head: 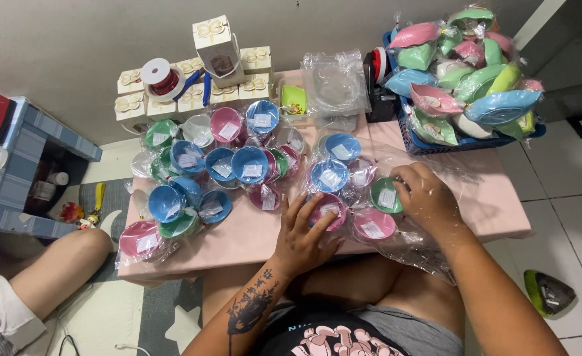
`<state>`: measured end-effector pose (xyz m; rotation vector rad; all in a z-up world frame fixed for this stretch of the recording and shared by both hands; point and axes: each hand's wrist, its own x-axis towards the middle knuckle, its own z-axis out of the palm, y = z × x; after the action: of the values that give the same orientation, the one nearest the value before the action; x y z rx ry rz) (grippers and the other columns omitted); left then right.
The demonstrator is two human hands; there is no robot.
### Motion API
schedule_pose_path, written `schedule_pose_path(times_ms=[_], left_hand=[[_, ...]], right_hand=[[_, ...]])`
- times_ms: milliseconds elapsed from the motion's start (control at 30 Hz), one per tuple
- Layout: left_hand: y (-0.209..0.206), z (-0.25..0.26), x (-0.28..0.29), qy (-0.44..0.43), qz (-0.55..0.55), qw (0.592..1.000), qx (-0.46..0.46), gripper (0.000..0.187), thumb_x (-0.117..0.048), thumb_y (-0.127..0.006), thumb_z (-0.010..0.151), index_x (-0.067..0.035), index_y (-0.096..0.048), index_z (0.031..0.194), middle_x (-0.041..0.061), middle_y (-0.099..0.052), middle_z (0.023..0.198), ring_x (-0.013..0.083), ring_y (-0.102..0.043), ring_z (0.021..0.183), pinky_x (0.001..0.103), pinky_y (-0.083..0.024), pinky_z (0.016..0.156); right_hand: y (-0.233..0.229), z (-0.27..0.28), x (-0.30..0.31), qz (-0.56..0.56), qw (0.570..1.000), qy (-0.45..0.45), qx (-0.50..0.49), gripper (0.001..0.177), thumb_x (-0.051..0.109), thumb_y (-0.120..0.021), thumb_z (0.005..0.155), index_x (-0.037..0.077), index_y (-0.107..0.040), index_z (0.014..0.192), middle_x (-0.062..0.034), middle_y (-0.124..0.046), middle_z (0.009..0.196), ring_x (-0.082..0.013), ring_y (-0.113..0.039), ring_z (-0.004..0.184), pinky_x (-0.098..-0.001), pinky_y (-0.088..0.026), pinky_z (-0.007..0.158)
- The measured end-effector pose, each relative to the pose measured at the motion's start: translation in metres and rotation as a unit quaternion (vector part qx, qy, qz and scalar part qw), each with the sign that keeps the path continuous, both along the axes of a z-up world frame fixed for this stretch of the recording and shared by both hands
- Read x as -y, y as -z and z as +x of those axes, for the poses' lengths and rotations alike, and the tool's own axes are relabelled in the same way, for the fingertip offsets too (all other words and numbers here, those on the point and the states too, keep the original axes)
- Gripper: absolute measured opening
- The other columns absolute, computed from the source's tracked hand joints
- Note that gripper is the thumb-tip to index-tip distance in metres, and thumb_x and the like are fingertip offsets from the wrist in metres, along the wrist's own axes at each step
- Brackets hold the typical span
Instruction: The person is picking up small, colorful plastic containers from a table and packing them into a clear plastic bag.
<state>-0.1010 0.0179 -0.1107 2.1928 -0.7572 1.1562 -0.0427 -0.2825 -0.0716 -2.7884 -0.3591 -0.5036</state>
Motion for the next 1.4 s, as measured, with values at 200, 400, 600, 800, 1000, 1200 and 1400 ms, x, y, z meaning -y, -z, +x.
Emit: schedule_pose_path(times_ms=[200, 400, 600, 800, 1000, 1200, 1400], left_hand=[[0.005, -0.001, -0.003, 0.000, -0.017, 1.000, 0.003, 0.061, -0.050, -0.074, 0.087, -0.022, -0.066, 0.142, 0.016, -0.059, 0.151, 0.0428, -0.047, 0.147, 0.061, -0.019, 0.128], [-0.004, -0.018, 0.006, 0.013, -0.024, 0.999, 0.024, 0.046, -0.052, -0.066, 0.095, -0.024, -0.073, 0.130, 0.015, -0.062, 0.148, 0.0440, -0.047, 0.147, 0.063, -0.016, 0.129], [-0.017, -0.023, 0.042, 0.046, 0.001, 0.997, 0.066, 0.026, -0.044, -0.072, 0.096, -0.036, -0.078, 0.120, 0.004, -0.071, 0.141, 0.0309, -0.058, 0.137, 0.070, -0.019, 0.126], [-0.016, -0.024, 0.039, 0.075, 0.005, 0.996, 0.044, 0.013, -0.034, -0.068, 0.102, -0.031, -0.080, 0.108, 0.001, -0.075, 0.135, 0.0275, -0.066, 0.134, 0.072, -0.021, 0.126], [-0.035, -0.018, 0.037, 0.121, 0.021, 0.992, 0.020, 0.011, -0.030, -0.067, 0.102, -0.024, -0.075, 0.097, 0.005, -0.075, 0.131, 0.0321, -0.069, 0.129, 0.069, -0.029, 0.123], [-0.049, 0.007, 0.019, 0.068, -0.036, 0.995, -0.065, 0.032, -0.023, -0.075, 0.087, -0.020, -0.075, 0.119, 0.014, -0.064, 0.140, 0.0437, -0.059, 0.134, 0.060, -0.042, 0.116], [-0.083, 0.019, 0.020, 0.003, 0.022, 0.968, -0.250, 0.065, -0.040, -0.068, 0.097, -0.011, -0.053, 0.152, 0.031, -0.044, 0.152, 0.0523, -0.046, 0.140, 0.063, -0.037, 0.115]], right_hand=[[-0.056, -0.025, -0.016, 0.133, 0.975, 0.102, -0.147, 0.038, 0.039, -0.076, 0.094, 0.023, -0.064, 0.126, -0.0091, -0.075, 0.110, -0.0297, -0.076, 0.105, -0.0424, -0.062, 0.090], [-0.061, -0.034, -0.011, 0.178, 0.919, 0.171, -0.307, 0.057, 0.049, -0.078, 0.088, 0.024, -0.059, 0.135, -0.0113, -0.077, 0.126, -0.0321, -0.074, 0.116, -0.0477, -0.058, 0.099], [-0.018, -0.014, -0.002, 0.110, 0.926, 0.162, -0.322, 0.063, 0.059, -0.075, 0.087, 0.030, -0.061, 0.141, -0.0059, -0.081, 0.118, -0.0295, -0.073, 0.120, -0.0467, -0.057, 0.103], [-0.055, -0.021, -0.019, 0.127, 0.932, 0.105, -0.323, 0.055, 0.050, -0.075, 0.087, 0.029, -0.064, 0.136, -0.0144, -0.080, 0.116, -0.0365, -0.072, 0.119, -0.0502, -0.056, 0.103], [-0.057, -0.016, -0.028, 0.136, 0.929, 0.113, -0.325, 0.056, 0.057, -0.075, 0.087, 0.021, -0.065, 0.129, -0.0173, -0.077, 0.120, -0.0372, -0.070, 0.122, -0.0507, -0.055, 0.103], [-0.059, -0.017, -0.033, 0.110, 0.931, 0.114, -0.328, 0.053, 0.045, -0.074, 0.092, 0.022, -0.060, 0.137, -0.0169, -0.076, 0.121, -0.0362, -0.071, 0.122, -0.0514, -0.056, 0.103], [-0.017, -0.007, -0.011, 0.133, 0.947, 0.049, -0.288, 0.040, 0.048, -0.055, 0.104, 0.026, -0.068, 0.135, -0.0141, -0.073, 0.124, -0.0367, -0.069, 0.122, -0.0512, -0.056, 0.102]])
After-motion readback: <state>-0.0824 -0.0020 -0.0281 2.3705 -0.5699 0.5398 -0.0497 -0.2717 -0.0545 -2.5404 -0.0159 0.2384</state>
